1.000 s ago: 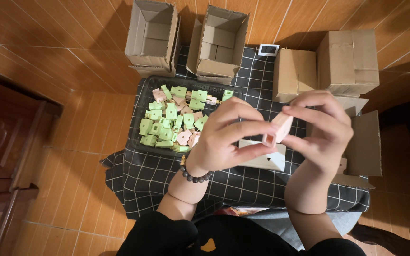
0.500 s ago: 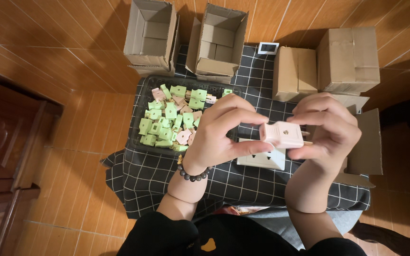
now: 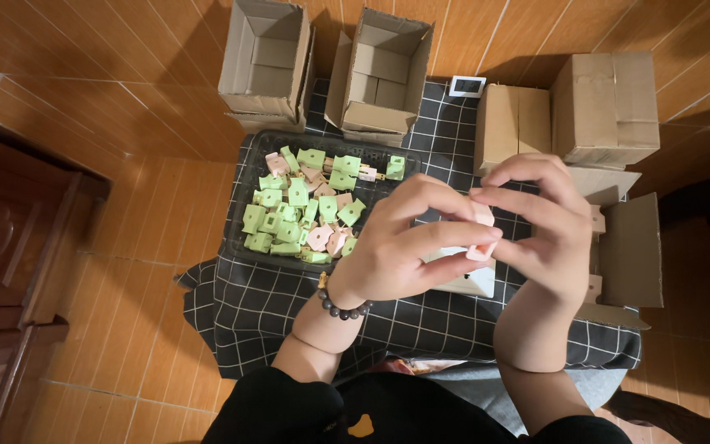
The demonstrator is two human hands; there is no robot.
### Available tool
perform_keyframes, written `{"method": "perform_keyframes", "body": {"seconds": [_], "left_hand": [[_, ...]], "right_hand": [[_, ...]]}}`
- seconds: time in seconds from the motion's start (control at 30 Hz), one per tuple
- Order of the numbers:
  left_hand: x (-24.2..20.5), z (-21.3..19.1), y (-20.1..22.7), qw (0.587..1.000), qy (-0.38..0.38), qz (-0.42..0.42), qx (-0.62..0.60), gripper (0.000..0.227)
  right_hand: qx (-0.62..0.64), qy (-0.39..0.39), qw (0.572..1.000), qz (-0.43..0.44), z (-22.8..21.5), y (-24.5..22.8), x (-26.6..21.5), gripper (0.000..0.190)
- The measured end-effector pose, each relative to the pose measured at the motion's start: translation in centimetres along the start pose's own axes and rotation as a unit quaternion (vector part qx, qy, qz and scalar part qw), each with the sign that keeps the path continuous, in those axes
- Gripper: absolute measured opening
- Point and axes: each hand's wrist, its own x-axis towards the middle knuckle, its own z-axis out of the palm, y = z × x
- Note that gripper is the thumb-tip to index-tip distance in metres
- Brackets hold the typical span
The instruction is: The person picks up plastic plug housings, fits metal prongs into them by hand, and places the assembled components into cardboard boxes.
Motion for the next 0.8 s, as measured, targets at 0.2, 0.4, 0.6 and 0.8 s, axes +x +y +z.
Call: {"method": "perform_keyframes", "body": {"seconds": [0.2, 0.4, 0.6, 0.8], "left_hand": [[0.0, -0.9, 0.0, 1.000, 0.004, -0.009, 0.002, 0.023], [0.5, -1.5, 0.0, 0.999, 0.006, -0.033, -0.008, 0.023], [-1.3, 0.0, -1.6, 0.996, -0.073, -0.048, 0.008, 0.065], [-1.5, -1.1, 0.4, 0.996, -0.067, -0.050, 0.011, 0.061]], "right_hand": [[0.000, 0.015, 1.000, 0.004, -0.4, -0.1, -0.3, 0.037], [0.053, 0.101, 0.993, -0.030, -0.3, 1.7, -1.9, 0.038], [0.059, 0.078, 0.995, -0.024, -0.2, 1.2, -1.5, 0.036], [0.042, 0.026, 0.998, -0.034, -0.4, -0.5, -1.3, 0.038]]}}
